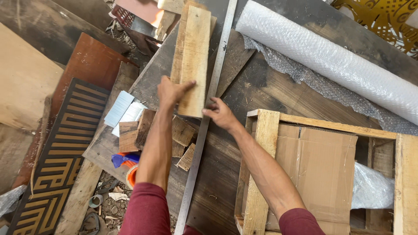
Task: The person assembles a wooden frame by positioning planks and securing them with a pneumatic nail gun. They align the pieces on a workbench, drive nails into the joints, and add additional planks to complete the structure.
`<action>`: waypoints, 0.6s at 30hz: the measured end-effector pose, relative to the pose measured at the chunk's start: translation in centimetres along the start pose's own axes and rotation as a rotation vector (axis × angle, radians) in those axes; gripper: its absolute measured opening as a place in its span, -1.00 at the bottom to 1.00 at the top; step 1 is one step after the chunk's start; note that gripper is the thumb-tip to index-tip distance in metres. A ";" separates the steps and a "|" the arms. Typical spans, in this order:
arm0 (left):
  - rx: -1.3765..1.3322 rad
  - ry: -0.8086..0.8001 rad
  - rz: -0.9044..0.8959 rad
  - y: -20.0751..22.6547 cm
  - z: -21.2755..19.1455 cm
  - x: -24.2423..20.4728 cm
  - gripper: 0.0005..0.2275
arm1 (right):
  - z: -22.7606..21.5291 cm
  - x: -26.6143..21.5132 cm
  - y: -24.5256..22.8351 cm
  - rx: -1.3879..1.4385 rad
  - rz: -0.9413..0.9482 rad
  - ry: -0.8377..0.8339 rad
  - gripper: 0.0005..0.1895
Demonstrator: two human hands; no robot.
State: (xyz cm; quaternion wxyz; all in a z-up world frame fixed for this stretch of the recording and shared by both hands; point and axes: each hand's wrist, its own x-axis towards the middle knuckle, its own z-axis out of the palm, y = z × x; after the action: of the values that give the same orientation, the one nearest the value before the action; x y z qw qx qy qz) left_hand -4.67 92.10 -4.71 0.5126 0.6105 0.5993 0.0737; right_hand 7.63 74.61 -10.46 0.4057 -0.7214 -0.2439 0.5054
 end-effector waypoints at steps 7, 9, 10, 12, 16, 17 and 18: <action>-0.186 -0.053 0.139 -1.3 2.7 -10.3 -0.38 | -0.2 -8.0 -7.6 0.179 -0.179 0.155 -0.31; -0.300 -0.009 0.214 -1.0 3.2 -13.6 -0.47 | -2.1 -10.9 -6.9 0.101 -0.244 0.199 -0.52; -0.282 -0.051 0.219 -1.8 4.2 -14.4 -0.47 | -3.2 -13.0 -6.5 0.115 -0.225 0.238 -0.52; -0.306 -0.045 0.342 -2.9 6.2 -15.6 -0.58 | -5.4 -17.0 -5.8 0.120 -0.294 0.247 -0.72; -0.191 -0.160 0.430 -2.2 7.9 -22.9 -0.57 | -10.2 -24.9 -2.6 0.173 -0.364 0.341 -0.71; -0.201 -0.188 0.469 -2.7 8.9 -24.3 -0.62 | -11.1 -27.2 -1.9 0.117 -0.351 0.370 -0.67; -0.213 -0.217 0.507 -3.3 9.8 -25.6 -0.66 | -12.0 -29.4 -1.2 0.060 -0.336 0.398 -0.63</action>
State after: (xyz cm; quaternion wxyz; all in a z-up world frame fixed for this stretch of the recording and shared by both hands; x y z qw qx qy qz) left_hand -6.86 65.43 1.83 0.6000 0.6880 0.3580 0.1961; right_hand 7.90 48.76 8.06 0.5453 -0.7437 -0.2606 0.2858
